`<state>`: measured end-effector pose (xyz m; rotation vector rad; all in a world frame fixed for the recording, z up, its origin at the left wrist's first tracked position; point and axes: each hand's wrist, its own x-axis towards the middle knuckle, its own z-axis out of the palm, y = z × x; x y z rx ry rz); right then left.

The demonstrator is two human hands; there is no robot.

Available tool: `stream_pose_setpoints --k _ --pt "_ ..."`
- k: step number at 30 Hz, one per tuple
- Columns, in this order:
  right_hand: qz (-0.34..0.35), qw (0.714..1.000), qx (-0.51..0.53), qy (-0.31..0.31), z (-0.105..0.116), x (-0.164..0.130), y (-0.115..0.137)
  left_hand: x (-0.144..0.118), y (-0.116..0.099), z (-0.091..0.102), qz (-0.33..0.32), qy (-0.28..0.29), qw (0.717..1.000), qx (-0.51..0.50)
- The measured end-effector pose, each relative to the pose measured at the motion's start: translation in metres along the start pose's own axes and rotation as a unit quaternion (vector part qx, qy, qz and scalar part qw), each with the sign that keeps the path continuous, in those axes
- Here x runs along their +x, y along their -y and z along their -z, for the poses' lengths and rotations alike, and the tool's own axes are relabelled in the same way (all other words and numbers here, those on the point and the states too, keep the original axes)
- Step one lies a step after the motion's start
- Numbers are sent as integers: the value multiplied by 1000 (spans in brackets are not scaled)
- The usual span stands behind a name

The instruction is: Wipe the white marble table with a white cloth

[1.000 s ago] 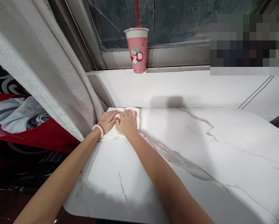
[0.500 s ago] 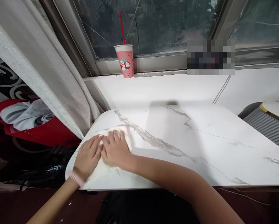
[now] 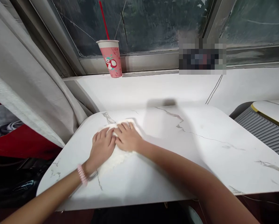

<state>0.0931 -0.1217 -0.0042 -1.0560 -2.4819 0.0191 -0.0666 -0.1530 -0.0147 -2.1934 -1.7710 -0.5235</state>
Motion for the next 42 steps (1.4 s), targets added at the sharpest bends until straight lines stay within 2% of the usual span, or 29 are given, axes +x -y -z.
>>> stream_pose_setpoints --k 5,8,11,15,19,23,30,36,39,42 --pt "-64 997 -29 -7 -5 47 -73 99 -11 -34 22 47 998 -40" --pt "-115 992 -39 -20 -6 61 -104 142 -22 -50 30 60 996 -65" --pt "-143 988 -43 -30 -7 66 -124 167 -30 -62 23 68 995 -63" --pt "-142 988 -42 -44 -11 66 -134 173 -31 -68 15 69 996 -46" --pt "-147 986 -49 -63 -14 58 -131 165 -33 -67 -14 53 997 -52" --pt "-145 985 -55 -77 -7 34 -124 148 -48 -63 -28 37 997 -59" --pt "-114 991 -53 -52 20 -26 -99 91 -86 -43 -48 -11 998 -38" --pt "-70 995 -47 -44 49 -102 -62 18 -129 -6 -59 -26 997 -31" --pt "-85 994 -58 -43 65 -149 -48 -17 -158 9 -81 -24 995 -48" --pt "-115 990 -74 -37 79 -188 -39 -35 -184 17 -118 -16 990 -74"
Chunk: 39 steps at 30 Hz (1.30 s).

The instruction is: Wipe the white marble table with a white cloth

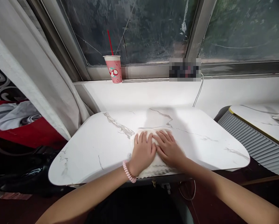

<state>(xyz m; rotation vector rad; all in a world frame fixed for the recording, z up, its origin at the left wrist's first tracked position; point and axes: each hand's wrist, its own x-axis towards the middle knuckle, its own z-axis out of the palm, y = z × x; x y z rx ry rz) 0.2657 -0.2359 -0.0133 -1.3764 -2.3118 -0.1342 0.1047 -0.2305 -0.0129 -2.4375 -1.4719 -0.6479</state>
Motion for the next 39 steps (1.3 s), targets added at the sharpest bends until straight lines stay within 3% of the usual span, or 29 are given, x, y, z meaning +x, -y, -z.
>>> stream_pose_setpoints --k 3,7,11,17,24,32,39 --pt "-40 999 -18 2 10 -20 -3 4 -17 -2 -26 12 999 -22" --pt "-74 996 -41 6 9 -16 -16 25 -21 -14 -40 37 998 -41" --pt "-82 996 -41 13 -1 16 -48 63 -14 -32 -16 49 997 -56" --pt "-83 996 -1 34 -18 87 -109 138 3 -67 51 36 995 -75" --pt "-146 989 21 30 -31 134 -139 195 22 -93 50 60 992 -98" --pt "-181 983 1 28 -35 133 -146 211 21 -100 17 69 995 -73" --pt "-210 976 -41 46 -21 96 -124 190 7 -89 -36 85 991 -92"
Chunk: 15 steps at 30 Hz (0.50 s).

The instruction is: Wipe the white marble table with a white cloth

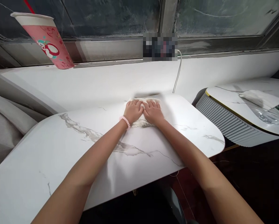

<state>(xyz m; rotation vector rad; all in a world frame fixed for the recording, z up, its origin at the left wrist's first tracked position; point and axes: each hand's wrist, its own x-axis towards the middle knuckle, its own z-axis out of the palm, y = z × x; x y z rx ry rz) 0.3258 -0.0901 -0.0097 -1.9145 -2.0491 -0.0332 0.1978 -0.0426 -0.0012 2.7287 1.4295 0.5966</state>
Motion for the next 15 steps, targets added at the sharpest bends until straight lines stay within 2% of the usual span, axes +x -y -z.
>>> stream_pose_setpoints --k 7,12,15 --pt "71 997 -42 11 24 -70 -15 -56 -58 5 27 -4 1000 4" --pt "84 995 -49 -3 45 -140 -31 -101 -108 10 -15 -4 1000 -6" --pt "79 996 -44 -18 57 -179 -48 -117 -139 8 -51 -7 998 -32"
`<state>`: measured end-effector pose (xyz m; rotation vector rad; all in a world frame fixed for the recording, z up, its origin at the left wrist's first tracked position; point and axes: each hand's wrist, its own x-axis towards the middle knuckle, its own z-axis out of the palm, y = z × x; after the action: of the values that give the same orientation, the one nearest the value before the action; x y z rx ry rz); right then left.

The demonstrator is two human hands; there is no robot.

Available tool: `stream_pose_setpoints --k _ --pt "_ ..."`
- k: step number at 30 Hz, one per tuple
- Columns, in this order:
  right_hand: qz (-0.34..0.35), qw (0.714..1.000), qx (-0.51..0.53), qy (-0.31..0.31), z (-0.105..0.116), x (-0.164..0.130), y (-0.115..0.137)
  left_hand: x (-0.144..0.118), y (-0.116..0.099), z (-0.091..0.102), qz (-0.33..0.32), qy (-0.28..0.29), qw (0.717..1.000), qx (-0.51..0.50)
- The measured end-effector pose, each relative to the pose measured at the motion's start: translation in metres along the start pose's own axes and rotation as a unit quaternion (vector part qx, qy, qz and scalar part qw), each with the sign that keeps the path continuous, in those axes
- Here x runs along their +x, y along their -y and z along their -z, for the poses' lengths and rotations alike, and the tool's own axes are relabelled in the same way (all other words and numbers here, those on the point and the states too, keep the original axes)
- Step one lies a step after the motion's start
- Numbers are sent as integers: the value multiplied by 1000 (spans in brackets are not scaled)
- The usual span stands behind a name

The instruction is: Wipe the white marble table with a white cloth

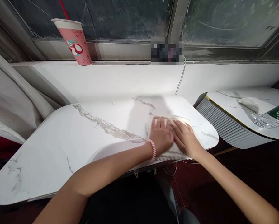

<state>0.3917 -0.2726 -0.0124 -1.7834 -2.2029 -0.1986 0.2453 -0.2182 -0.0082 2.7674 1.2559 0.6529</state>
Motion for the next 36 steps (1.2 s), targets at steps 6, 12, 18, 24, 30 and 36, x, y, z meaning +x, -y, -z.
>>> stream_pose_setpoints --k 6,12,18,24,30,36 --pt "-58 998 -17 -15 10 -24 -44 23 -38 -20 -45 -11 999 -28" --pt "-75 997 6 -34 1 21 -80 76 -27 -43 -31 -47 998 -42" --pt "-87 995 19 -48 -19 93 -99 136 15 -59 2 -42 998 -41" --pt "-54 996 50 -43 -38 161 -113 181 56 -61 59 -15 997 -47" --pt "-37 996 68 -54 -54 201 -125 205 81 -61 80 -9 995 -52" --pt "-34 996 66 -50 -57 208 -128 209 86 -62 80 -9 996 -46"
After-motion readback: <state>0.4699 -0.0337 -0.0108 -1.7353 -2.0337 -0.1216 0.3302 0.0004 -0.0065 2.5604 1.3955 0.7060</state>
